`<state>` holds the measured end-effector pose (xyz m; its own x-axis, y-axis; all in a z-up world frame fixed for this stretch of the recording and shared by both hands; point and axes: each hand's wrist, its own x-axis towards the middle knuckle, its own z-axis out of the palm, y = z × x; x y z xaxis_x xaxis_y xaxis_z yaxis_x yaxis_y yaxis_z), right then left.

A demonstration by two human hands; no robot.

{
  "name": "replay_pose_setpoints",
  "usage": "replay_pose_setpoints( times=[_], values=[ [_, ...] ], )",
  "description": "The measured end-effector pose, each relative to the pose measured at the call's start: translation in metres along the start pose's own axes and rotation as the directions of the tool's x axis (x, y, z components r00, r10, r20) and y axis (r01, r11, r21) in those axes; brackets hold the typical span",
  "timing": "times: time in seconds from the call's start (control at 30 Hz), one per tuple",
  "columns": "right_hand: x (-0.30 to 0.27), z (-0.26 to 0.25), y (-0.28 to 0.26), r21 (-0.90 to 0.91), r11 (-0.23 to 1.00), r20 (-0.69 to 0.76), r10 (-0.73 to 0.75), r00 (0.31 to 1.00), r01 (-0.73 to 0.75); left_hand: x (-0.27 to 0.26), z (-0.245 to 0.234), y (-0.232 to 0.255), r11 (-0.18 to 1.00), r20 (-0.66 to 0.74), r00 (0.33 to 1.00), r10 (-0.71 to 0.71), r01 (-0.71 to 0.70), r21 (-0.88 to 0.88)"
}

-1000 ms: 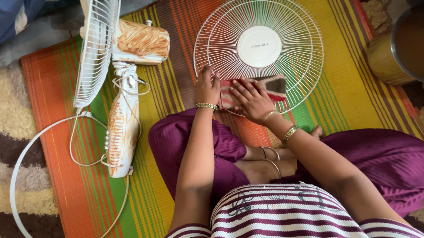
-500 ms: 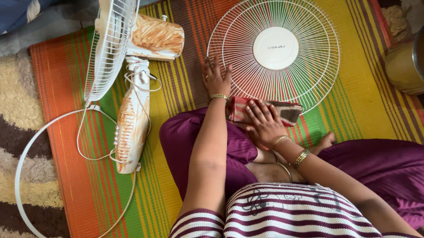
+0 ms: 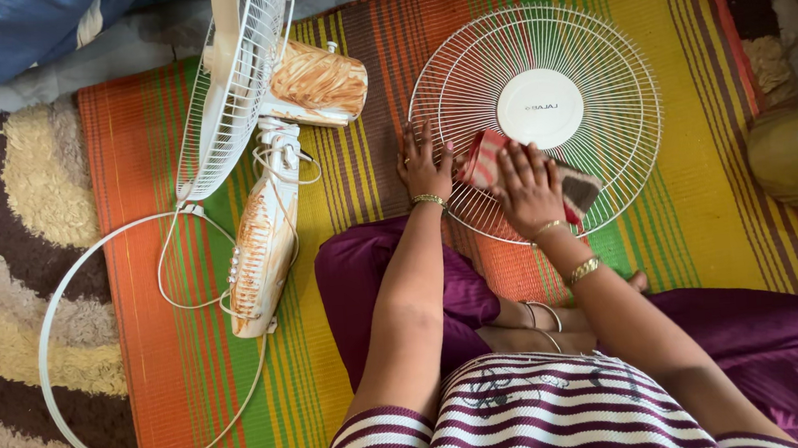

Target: The person cleans the front grill of a disassembled table fan with a cloth, wiping the center and the circular wires.

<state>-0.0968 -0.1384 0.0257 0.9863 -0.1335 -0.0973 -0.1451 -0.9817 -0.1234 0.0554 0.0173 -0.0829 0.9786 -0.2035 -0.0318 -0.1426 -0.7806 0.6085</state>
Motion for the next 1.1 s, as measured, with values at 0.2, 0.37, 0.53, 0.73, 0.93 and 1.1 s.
replay_pose_setpoints(
  times=[0.2, 0.37, 0.53, 0.73, 0.93, 1.1],
  values=[
    [0.052, -0.018, 0.021, 0.098, 0.993, -0.043, 0.069, 0.997, -0.064, -0.002, -0.011, 0.009, 0.999, -0.038, 0.999, 0.025, -0.024, 0.033],
    [0.095, -0.023, 0.040, 0.162, 0.979, -0.057, 0.137, 0.989, -0.127, -0.003, -0.012, 0.009, 0.999, -0.042, 0.999, 0.023, -0.021, 0.030],
    [0.143, -0.024, 0.078, 0.166, 0.966, -0.021, 0.203, 0.979, -0.197, -0.003, -0.007, 0.006, 1.000, -0.061, 0.998, 0.018, -0.019, -0.020],
    [0.175, -0.032, 0.123, 0.177, 0.930, 0.040, 0.319, 0.947, -0.321, -0.003, -0.008, 0.007, 0.996, -0.109, 0.994, 0.031, -0.040, -0.078],
    [0.189, -0.045, 0.174, 0.210, 0.869, 0.092, 0.439, 0.894, -0.448, -0.008, -0.015, 0.011, 0.995, -0.058, 0.998, 0.002, -0.008, -0.104],
    [0.211, -0.028, 0.235, 0.222, 0.802, 0.172, 0.527, 0.832, -0.554, -0.009, -0.019, 0.014, 0.995, -0.084, 0.996, 0.027, -0.035, -0.095]
  ],
)
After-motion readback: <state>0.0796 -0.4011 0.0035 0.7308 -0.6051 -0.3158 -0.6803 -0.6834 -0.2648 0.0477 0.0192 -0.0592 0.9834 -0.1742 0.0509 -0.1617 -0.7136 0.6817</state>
